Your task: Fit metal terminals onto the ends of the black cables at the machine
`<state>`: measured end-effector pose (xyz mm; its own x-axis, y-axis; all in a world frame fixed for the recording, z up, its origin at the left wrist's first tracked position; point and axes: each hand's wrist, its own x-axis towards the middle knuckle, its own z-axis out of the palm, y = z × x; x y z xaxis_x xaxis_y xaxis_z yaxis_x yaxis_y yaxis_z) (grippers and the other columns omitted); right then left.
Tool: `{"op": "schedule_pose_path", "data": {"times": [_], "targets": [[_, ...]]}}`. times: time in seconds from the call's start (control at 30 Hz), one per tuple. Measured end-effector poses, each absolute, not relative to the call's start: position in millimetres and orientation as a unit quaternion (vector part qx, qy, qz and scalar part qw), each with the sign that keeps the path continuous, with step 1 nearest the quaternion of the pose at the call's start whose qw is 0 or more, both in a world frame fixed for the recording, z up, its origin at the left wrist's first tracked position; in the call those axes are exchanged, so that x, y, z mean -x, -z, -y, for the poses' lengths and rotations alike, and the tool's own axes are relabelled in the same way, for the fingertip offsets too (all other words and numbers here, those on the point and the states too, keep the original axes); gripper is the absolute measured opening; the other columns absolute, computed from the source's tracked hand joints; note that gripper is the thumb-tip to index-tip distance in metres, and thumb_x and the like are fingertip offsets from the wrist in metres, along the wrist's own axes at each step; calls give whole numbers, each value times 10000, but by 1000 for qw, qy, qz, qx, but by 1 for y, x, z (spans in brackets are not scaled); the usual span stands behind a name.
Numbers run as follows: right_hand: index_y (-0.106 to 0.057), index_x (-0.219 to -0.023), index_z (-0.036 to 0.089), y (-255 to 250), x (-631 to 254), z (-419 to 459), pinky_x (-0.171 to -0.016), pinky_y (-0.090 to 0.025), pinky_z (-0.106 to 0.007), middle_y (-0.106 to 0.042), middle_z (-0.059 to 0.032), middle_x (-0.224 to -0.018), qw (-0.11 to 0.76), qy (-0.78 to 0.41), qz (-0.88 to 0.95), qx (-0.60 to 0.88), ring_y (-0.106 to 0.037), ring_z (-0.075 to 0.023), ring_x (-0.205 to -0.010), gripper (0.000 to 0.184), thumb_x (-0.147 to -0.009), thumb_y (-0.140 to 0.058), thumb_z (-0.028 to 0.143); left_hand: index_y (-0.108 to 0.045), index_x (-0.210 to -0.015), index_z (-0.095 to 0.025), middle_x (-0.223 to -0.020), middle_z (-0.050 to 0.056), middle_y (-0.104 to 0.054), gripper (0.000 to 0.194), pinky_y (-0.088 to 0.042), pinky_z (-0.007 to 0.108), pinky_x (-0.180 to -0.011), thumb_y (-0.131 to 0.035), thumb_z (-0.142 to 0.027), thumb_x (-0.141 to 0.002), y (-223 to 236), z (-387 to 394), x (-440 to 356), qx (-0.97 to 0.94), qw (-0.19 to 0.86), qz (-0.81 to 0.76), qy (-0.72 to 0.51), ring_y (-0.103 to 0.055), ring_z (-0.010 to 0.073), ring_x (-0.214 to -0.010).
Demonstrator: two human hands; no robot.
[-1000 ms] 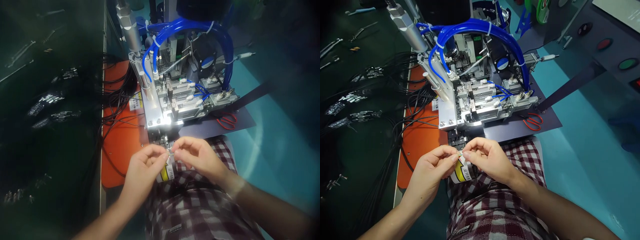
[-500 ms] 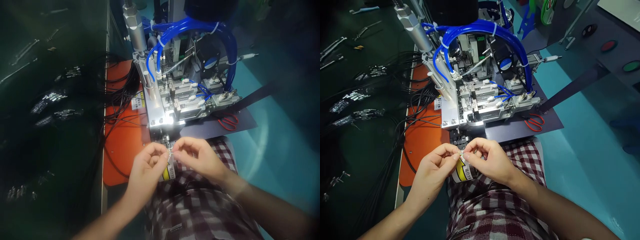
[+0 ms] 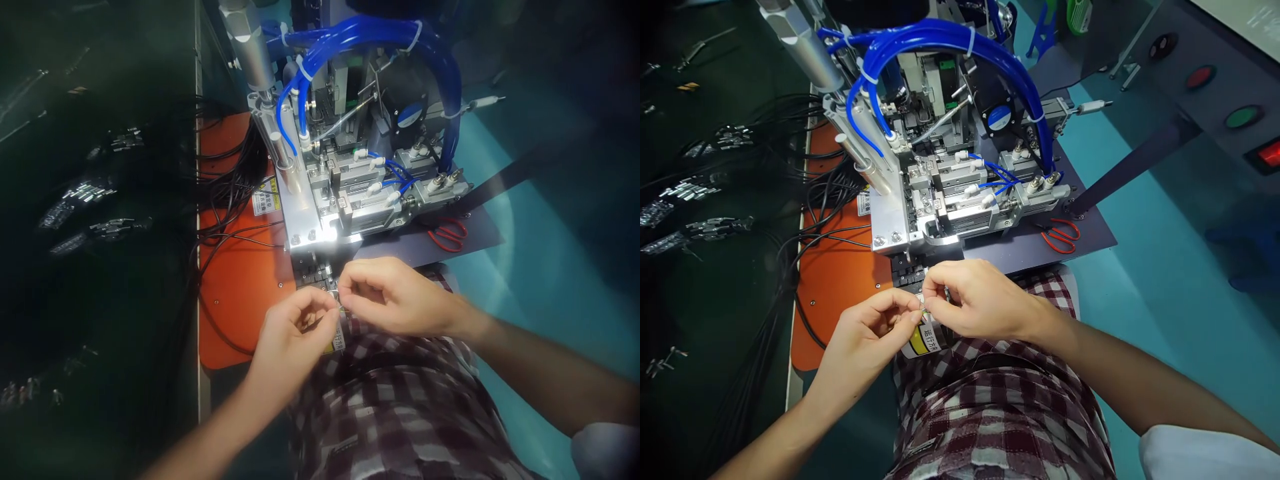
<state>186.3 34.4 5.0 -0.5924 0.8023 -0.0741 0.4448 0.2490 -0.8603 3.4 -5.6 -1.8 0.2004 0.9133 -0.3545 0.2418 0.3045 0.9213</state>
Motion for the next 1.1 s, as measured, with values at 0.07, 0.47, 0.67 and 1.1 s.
{"op": "schedule_pose_path", "data": {"times": [0.07,0.47,0.67,1.1], "targets": [[-598,-745,155,-6,-186,-36,-527,-314,-218,-554,41,-647,185,-467,766,402,-441,-75,-556,106,-826,-545,113,-635,-759,-160,-622,-46,-543,46,-359,142,-482,-625,-201,-779,2,5,-3,-512,587,-559,-284,-452,55,-531],[-586,-778,135,10,-176,-26,-547,-358,-223,-543,13,-679,259,-690,514,439,-459,-92,-595,137,-846,-571,253,-611,-770,-170,-528,-77,-440,167,-294,126,-439,-653,-326,-813,5,2,4,-387,659,-571,-301,-353,30,-459],[-607,-738,135,15,-177,-28,-508,-327,-210,-577,21,-648,230,-762,453,402,-442,-75,-551,192,-776,-679,309,-603,-769,-162,-538,-71,-427,150,-286,142,-445,-646,-299,-811,5,2,6,-409,661,-554,-297,-334,36,-466],[-567,-797,139,11,-181,-37,-570,-364,-226,-527,22,-700,226,-719,562,341,-451,-91,-618,117,-870,-568,230,-591,-745,-161,-549,-70,-387,151,-235,171,-452,-642,-288,-810,4,-2,11,-449,679,-529,-239,-290,42,-480]]}}
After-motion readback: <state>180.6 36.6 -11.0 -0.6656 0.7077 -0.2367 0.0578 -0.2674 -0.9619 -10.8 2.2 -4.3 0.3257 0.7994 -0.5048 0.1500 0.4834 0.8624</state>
